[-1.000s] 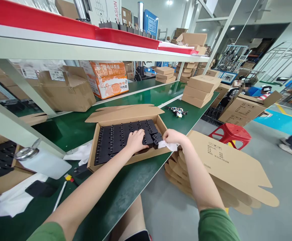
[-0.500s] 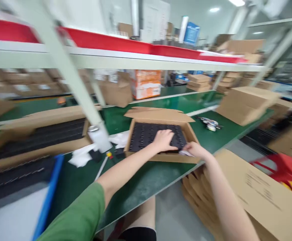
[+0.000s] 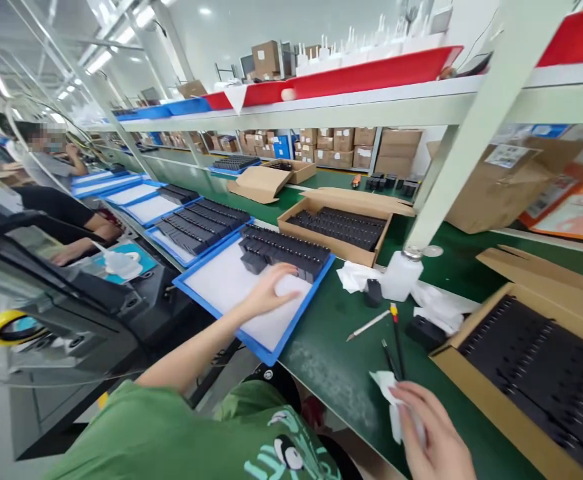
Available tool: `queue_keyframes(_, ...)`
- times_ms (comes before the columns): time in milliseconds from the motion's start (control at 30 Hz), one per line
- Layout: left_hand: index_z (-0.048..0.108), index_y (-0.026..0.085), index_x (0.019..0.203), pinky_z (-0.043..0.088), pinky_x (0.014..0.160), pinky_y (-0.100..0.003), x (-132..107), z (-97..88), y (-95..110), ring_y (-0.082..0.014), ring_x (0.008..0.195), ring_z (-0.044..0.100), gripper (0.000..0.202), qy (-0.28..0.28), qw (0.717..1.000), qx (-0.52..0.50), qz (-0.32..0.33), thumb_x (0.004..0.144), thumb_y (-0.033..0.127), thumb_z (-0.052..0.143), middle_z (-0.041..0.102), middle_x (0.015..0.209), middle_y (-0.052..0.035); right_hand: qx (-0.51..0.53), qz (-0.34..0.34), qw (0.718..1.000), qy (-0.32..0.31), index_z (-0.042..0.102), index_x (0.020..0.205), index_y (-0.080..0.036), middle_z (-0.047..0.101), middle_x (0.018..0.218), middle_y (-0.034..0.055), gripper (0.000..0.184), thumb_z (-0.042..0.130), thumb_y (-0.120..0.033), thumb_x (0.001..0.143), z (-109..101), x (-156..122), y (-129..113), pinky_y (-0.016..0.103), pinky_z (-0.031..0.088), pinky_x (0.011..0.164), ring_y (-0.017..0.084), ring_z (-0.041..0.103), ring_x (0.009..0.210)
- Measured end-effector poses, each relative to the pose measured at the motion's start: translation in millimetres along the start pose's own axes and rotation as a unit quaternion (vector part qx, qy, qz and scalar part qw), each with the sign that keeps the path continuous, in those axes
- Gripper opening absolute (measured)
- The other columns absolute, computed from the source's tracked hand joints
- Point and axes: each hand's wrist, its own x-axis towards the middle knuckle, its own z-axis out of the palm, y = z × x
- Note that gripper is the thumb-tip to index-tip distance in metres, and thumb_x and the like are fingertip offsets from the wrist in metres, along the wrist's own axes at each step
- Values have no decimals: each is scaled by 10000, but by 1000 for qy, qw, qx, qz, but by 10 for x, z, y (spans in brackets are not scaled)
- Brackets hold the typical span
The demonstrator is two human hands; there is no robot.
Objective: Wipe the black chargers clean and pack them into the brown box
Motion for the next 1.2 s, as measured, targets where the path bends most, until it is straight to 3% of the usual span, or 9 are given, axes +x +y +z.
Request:
queue_keyframes(133, 496, 164, 1316, 494, 974, -516, -235, -421, -987, -282, 1157, 582, 501, 50, 973, 99, -203, 912, 437, 612, 562, 1298, -140, -25, -55, 997, -48, 727, 879, -271, 710, 1046, 133, 365, 382, -388, 894, 513, 456, -149, 358, 621, 665, 268, 735, 850)
queue_keyframes(233, 471, 142, 1342, 519, 926, -485, -268, -558, -1358, -298, 1131, 597, 663, 28, 957, 145, -250, 838, 517, 683, 572, 1268, -165, -113, -88, 988, -56, 726, 859, -243, 712, 1038, 159, 381, 374, -387, 860, 659, 686, -198, 482, 623, 738, 329, 721, 874)
queue_keyframes(300, 418, 99, 1383, 496, 952, -506, -182, -579, -1459, -354, 1205, 552, 782, 14, 956, 175, -235, 800, 531, 709, 543, 1300, -229, -160, -86, 982, -57, 715, 1022, -232, 684, 1160, 155, 402, 401, -440, 883, 678, 836, -378, 515, 606, 810, 352, 688, 1000)
queue_keyframes(367, 372, 86, 1419, 436, 1027, -526, -20, -548, -1471, -383, 1301, 471, 824, -5, 963, 197, -183, 802, 519, 704, 490, 1372, -260, -169, -79, 981, -56, 600, 1286, -218, 607, 1319, 149, 499, 426, -506, 918, 731, 1070, -701, 508, 567, 925, 350, 609, 1174)
queue_keyframes(467, 367, 161, 1452, 332, 1143, -468, 283, -369, -1380, -335, 1398, 380, 813, -65, 976, 200, -58, 805, 515, 709, 424, 1493, -185, -153, -88, 982, -59, 306, 1521, -184, 485, 1443, 184, 762, 506, -574, 897, 993, 1614, -1217, 511, 500, 1017, 357, 489, 1316)
queue_keyframes(633, 388, 176, 1460, 254, 1182, -555, 585, 71, -1202, -363, 1450, 287, 816, -101, 974, 202, 32, 801, 521, 726, 319, 1572, -171, -190, -82, 978, -30, 308, 1516, -147, 380, 1502, 233, 997, 742, -561, 720, 1715, 2340, -1447, 680, 244, 1130, 451, 278, 1433)
queue_keyframes(800, 545, 213, 1309, 407, 1076, -563, 526, 173, -1210, -300, 1292, 485, 450, -80, 971, 221, 45, 935, 458, 588, 496, 1419, -116, -194, -88, 977, -12, 481, 1392, -143, 490, 1416, 194, 725, 697, -494, 796, 2049, 2351, -1350, 546, 399, 1074, 386, 371, 1382)
queue_keyframes(1000, 580, 210, 1236, 468, 999, -505, 478, 61, -1253, -252, 1124, 573, 426, -77, 964, 246, 70, 939, 514, 550, 594, 1251, -105, -173, -111, 979, 6, 585, 1251, -199, 615, 1226, 135, 510, 663, -480, 832, 2035, 2338, -1445, 502, 484, 907, 345, 535, 1107)
queue_keyframes(1200, 581, 181, 1244, 438, 909, -505, 452, 124, -1303, -310, 1014, 583, 479, -59, 964, 251, 69, 913, 526, 538, 635, 1102, -145, -179, -125, 976, -7, 591, 1273, -198, 622, 1217, 129, 569, 698, -518, 815, 1992, 2393, -1466, 471, 447, 874, 331, 507, 1019)
